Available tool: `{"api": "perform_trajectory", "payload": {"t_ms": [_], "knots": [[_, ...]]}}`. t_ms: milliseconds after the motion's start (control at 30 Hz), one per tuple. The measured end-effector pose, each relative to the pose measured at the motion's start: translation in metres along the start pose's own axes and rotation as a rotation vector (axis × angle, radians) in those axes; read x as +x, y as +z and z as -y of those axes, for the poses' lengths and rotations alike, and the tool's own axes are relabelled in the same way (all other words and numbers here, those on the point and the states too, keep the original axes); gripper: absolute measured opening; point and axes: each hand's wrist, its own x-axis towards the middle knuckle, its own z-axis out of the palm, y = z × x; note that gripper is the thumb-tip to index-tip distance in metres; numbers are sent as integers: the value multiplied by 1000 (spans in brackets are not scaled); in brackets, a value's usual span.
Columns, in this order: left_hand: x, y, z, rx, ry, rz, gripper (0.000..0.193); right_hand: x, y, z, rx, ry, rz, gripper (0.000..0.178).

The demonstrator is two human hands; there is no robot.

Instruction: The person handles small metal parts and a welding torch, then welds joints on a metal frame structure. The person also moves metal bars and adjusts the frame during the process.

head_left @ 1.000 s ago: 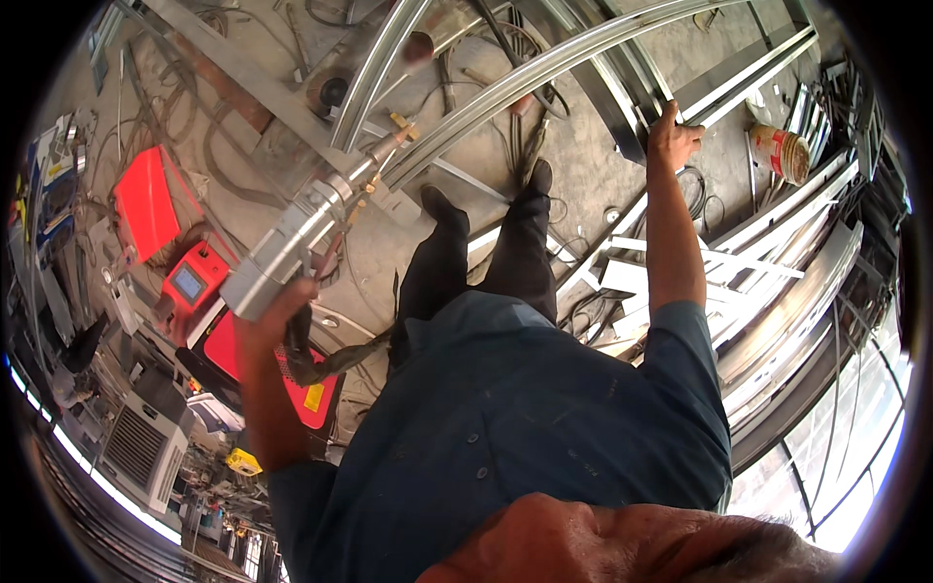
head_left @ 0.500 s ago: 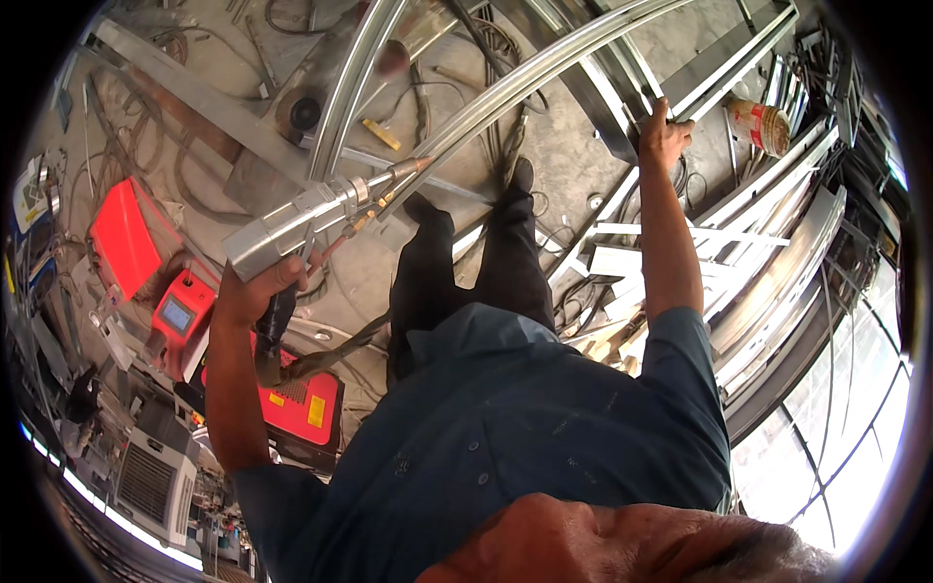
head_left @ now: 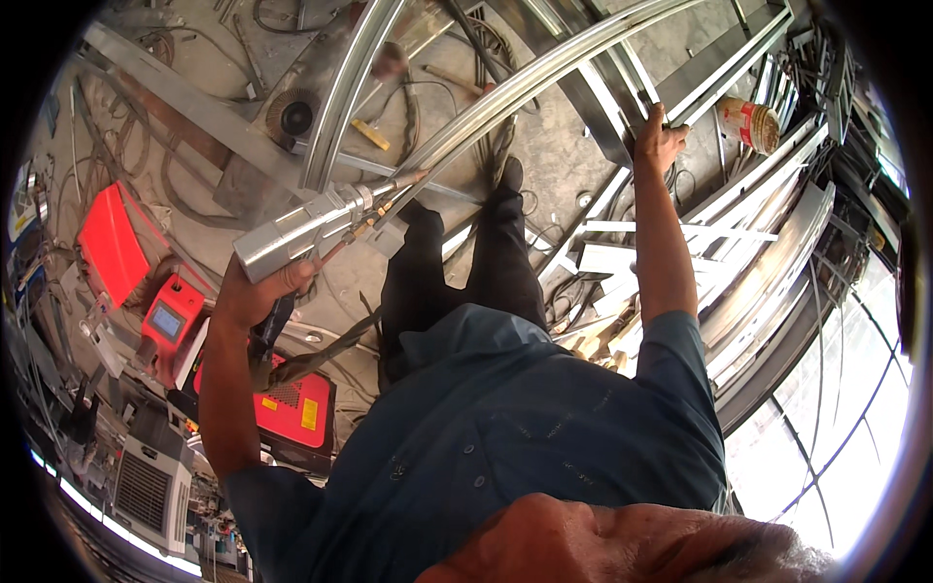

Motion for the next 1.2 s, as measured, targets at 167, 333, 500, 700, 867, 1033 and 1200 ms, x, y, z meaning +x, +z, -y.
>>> {"api": "perform_trajectory", "payload": {"t_ms": [167, 333, 500, 700, 867, 1033, 1200], "knots": [[1, 5, -10, 4, -7, -1, 41, -2, -3, 4, -14, 12, 7, 115], [1, 10, -19, 7, -20, -16, 43, -3, -3, 7, -44, 22, 23, 108], [4, 9, -19, 19, 20, 4, 43, -4, -4, 8, -47, 40, 24, 108], [2, 9, -18, 17, -21, -16, 44, -7, -6, 13, -50, 43, 26, 108], [4, 10, -29, 18, 22, -10, 46, -4, -5, 4, -51, 19, 19, 108], [-1, 9, -24, 26, -10, -34, 47, -4, -3, 8, -29, 11, 23, 110], [-2, 9, -24, -2, -31, -47, 48, -3, -3, 5, -49, 7, 17, 112]]}}
